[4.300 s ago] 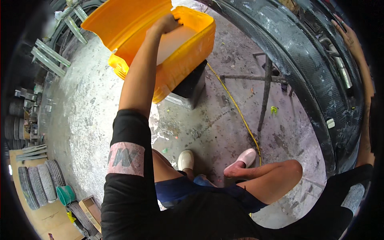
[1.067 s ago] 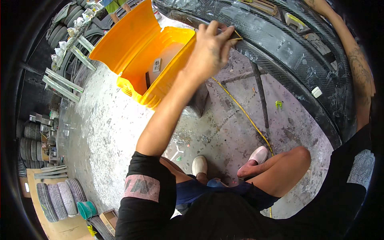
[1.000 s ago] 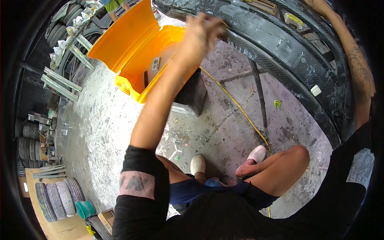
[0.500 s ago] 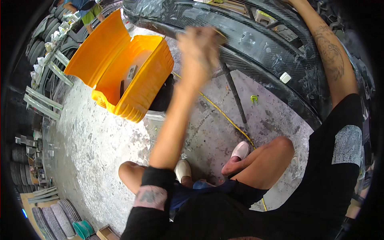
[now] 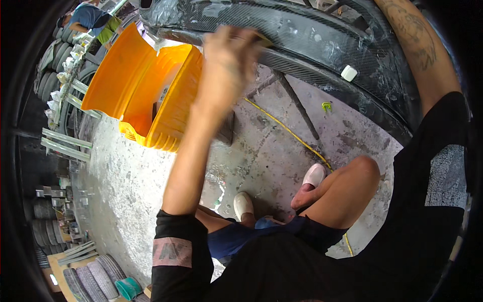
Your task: The person sits on the floor and uses a sanding block to smooth the surface of a large, curved black car part. They repeatedly dip the sanding block into a yellow tub of water and continue sanding different sections of the part.
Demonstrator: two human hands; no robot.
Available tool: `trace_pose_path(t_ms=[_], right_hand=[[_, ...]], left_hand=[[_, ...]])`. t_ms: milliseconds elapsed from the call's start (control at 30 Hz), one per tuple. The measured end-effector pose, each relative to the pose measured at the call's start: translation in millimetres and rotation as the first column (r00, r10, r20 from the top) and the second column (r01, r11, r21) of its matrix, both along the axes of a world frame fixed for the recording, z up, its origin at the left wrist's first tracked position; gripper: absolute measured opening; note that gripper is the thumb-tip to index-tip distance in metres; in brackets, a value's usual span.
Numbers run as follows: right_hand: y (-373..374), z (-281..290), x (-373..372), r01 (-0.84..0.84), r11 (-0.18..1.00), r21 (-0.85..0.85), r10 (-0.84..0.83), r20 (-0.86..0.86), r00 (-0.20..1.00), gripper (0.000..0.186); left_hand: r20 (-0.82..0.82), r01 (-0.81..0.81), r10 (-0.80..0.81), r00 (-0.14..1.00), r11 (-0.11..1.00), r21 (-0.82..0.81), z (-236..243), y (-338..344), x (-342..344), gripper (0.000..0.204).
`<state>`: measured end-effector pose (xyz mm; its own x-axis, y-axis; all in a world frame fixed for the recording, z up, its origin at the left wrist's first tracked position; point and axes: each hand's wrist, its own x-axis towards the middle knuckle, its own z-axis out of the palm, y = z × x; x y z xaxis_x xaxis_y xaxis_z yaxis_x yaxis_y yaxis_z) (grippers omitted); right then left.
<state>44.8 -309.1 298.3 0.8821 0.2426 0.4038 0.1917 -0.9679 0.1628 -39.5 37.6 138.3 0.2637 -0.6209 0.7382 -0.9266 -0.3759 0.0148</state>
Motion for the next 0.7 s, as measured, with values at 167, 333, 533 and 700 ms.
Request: trace_pose_path(t_ms=[167, 333, 533, 700], right_hand=[[-28.1, -14.2, 14.4, 0.063, 0.997, -0.045, -0.064, -0.023, 0.998, 0.053], [-6.7, -0.5, 12.5, 0.037, 0.999, -0.033, -0.038, -0.002, 0.999, 0.053], [-16.3, -3.6, 10.8, 0.056, 0.998, -0.039, -0.056, -0.011, 0.998, 0.052], [-12.3, 1.7, 12.4, 0.047, 0.998, -0.037, -0.047, -0.008, 0.999, 0.052]], left_hand=[[-0.094, -0.036, 0.032, 0.995, 0.999, -0.037, -22.6, -25.2, -38.4, 0.037], [-0.114, -0.153, 0.156, 0.981, 0.988, 0.037, 12.4, 8.9, 20.1, 0.026], [-0.08, 0.026, -0.019, 0.997, 0.996, 0.087, 4.0, -16.6, -37.1, 0.023], [0.018, -0.136, 0.134, 0.991, 0.985, 0.103, 0.0, -14.3, -14.0, 0.02]])
